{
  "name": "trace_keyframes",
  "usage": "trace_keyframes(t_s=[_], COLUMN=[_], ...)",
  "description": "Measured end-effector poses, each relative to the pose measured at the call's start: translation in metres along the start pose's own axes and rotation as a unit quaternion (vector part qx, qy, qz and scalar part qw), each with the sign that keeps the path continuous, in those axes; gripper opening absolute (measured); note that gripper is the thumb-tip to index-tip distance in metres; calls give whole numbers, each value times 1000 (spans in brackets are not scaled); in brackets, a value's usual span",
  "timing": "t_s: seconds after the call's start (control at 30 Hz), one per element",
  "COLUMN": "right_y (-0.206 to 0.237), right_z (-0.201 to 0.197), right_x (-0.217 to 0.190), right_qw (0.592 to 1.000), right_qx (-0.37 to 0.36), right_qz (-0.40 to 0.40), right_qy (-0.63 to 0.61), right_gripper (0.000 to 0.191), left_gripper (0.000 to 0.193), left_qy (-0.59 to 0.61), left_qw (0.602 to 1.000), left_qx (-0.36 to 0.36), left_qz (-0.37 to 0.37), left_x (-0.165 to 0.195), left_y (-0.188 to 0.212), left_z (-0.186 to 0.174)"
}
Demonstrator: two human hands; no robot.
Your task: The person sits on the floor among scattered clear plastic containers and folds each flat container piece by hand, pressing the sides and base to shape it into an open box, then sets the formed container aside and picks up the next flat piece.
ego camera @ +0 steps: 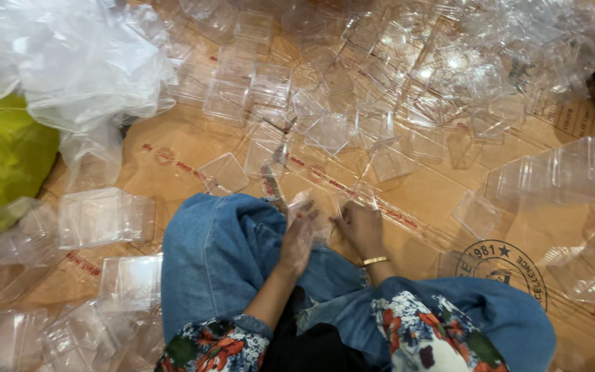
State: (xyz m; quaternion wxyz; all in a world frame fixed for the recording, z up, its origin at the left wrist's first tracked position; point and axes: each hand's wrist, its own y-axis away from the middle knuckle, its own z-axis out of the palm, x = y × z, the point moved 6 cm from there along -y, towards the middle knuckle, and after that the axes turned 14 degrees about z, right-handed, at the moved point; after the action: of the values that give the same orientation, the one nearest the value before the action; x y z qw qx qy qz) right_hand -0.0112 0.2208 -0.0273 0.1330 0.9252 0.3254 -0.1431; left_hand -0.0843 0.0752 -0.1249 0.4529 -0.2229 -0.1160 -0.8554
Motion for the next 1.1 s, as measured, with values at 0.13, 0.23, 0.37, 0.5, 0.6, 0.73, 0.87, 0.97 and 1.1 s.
trace_keyframes(t_s=[0.13, 0.23, 0.37, 0.5, 0.6, 0.73, 0.87, 0.97, 1.1], right_y=[-14, -26, -30, -14, 3, 11, 8, 25, 55], right_z=[2, 3, -8, -16, -16, -22, -8, 19, 39], right_x=[29, 86, 127, 127, 91, 72, 67, 43, 23], right_qw=[974, 931, 971, 974, 975, 983, 967, 867, 812], right_qx=[-9, -71, -76, -54, -73, -25, -73, -187, -148], right_qz=[-3, 78, 102, 220, 156, 160, 120, 21, -33], right_qy=[-225, -349, -202, 15, 140, 90, -211, -461, -564], right_gripper=[23, 24, 43, 96, 126, 117, 107, 101, 106], left_gripper=[71, 68, 67, 71, 68, 63, 59, 58, 62], left_qy=[10, -14, -51, -52, -58, -87, -47, -73, -116], left_qw=[998, 998, 996, 996, 995, 990, 996, 995, 989], left_qx=[56, 48, 49, 49, 67, 87, 55, 45, -17], left_qz=[-34, -46, -61, -53, -53, -64, -48, -51, -95], left_x=[2, 1, 2, 12, 16, 14, 11, 11, 5], left_y=[3, 4, 9, 12, 13, 15, 10, 12, 17], left_z=[-1, 3, 4, 10, 15, 16, 18, 19, 30])
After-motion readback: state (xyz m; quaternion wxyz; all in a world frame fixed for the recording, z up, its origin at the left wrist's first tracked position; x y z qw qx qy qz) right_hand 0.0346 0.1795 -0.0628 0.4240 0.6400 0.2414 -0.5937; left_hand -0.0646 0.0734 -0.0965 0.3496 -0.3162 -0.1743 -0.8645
